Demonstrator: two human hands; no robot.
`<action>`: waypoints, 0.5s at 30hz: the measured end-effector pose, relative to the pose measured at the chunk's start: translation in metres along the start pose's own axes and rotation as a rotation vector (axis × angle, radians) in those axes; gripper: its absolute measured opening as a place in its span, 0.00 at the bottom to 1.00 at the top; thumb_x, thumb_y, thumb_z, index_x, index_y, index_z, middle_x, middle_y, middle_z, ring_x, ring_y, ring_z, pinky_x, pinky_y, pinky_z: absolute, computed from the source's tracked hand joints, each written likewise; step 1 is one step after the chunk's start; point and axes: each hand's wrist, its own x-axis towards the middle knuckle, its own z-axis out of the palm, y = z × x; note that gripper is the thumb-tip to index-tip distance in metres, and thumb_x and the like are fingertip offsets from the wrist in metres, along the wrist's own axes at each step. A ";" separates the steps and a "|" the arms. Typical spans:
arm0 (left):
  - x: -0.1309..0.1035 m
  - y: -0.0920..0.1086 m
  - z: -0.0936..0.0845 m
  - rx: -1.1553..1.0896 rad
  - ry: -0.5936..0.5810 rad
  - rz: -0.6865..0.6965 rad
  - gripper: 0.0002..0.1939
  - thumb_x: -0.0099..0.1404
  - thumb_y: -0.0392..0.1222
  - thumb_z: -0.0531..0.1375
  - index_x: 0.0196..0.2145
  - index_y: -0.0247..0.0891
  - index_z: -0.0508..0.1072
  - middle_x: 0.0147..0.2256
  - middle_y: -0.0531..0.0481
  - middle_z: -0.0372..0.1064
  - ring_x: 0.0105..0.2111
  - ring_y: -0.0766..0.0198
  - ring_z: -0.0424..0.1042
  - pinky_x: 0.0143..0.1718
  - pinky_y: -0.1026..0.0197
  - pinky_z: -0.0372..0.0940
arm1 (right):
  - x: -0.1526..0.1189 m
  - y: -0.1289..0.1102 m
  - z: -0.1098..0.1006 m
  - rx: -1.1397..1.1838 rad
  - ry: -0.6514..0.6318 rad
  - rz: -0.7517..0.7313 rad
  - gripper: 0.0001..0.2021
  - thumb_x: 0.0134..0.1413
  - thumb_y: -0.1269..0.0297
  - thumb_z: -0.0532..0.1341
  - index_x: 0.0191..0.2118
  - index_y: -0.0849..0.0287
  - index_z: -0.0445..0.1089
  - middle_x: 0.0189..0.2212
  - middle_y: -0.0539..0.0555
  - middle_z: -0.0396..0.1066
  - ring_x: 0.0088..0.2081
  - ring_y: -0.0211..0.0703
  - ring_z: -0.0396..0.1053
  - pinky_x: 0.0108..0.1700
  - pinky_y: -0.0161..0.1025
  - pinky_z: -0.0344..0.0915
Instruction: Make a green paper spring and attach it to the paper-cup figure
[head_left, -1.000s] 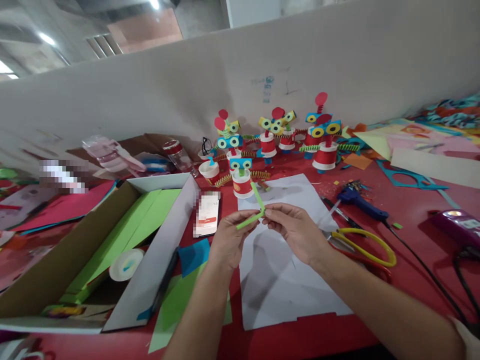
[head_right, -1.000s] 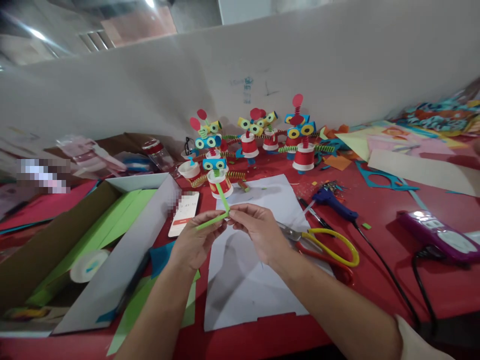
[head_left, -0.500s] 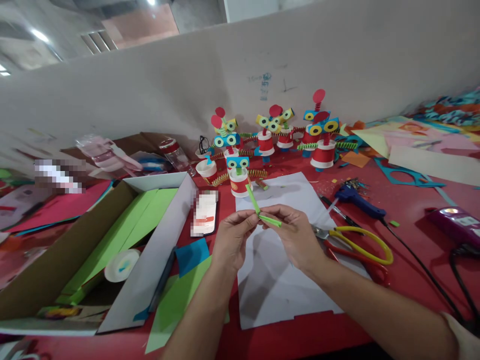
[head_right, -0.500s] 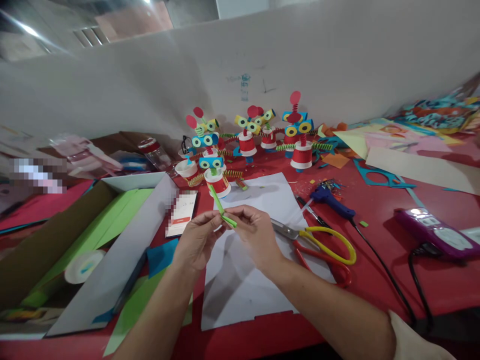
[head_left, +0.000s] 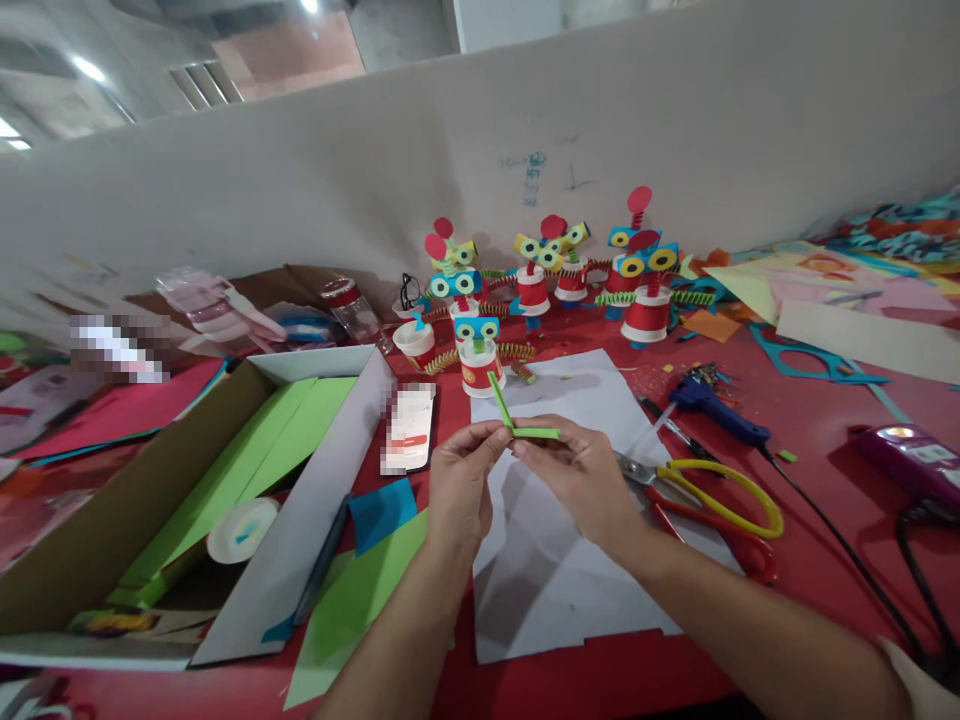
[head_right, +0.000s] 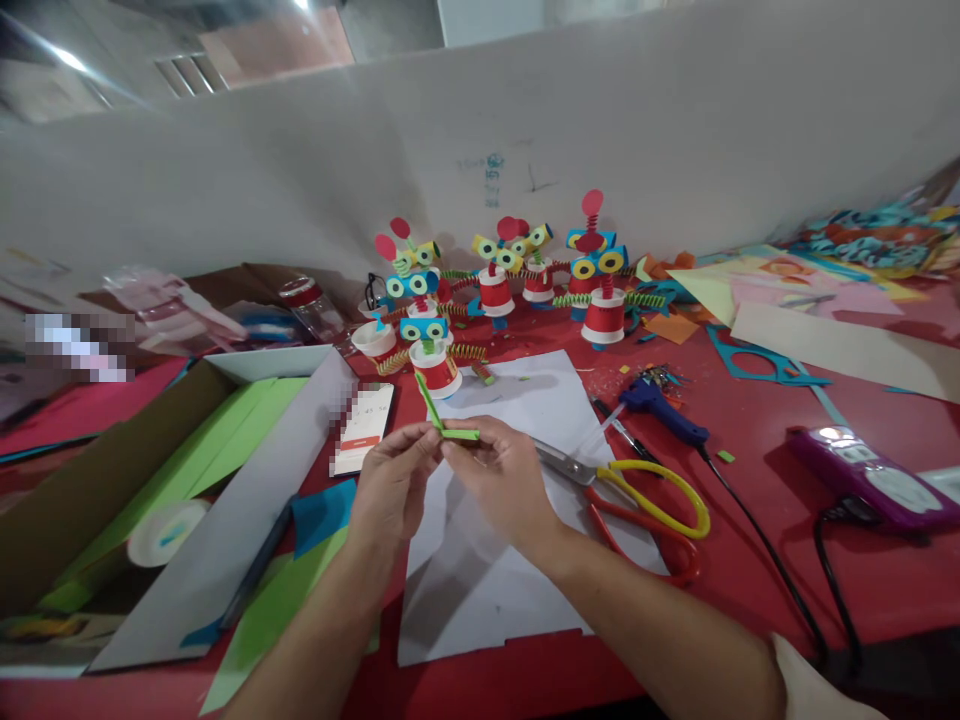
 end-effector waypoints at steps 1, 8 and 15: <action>-0.001 -0.001 0.001 -0.008 0.001 0.002 0.12 0.38 0.39 0.73 0.23 0.36 0.78 0.23 0.51 0.74 0.27 0.68 0.70 0.35 0.62 0.63 | 0.001 0.000 0.000 0.029 0.001 0.020 0.08 0.46 0.65 0.68 0.35 0.53 0.79 0.35 0.52 0.79 0.38 0.44 0.74 0.45 0.42 0.69; -0.003 0.000 0.000 -0.050 -0.047 -0.094 0.12 0.41 0.42 0.74 0.23 0.37 0.77 0.26 0.52 0.75 0.28 0.68 0.70 0.38 0.61 0.64 | 0.005 0.005 -0.001 0.067 0.047 0.096 0.04 0.49 0.63 0.67 0.32 0.56 0.79 0.28 0.50 0.78 0.32 0.39 0.73 0.39 0.38 0.69; -0.002 0.002 -0.002 0.067 -0.120 -0.076 0.14 0.45 0.41 0.72 0.32 0.38 0.80 0.32 0.49 0.77 0.32 0.66 0.72 0.42 0.61 0.64 | 0.009 0.006 -0.006 -0.053 0.057 0.085 0.07 0.49 0.62 0.66 0.33 0.58 0.77 0.29 0.52 0.77 0.32 0.41 0.72 0.37 0.38 0.67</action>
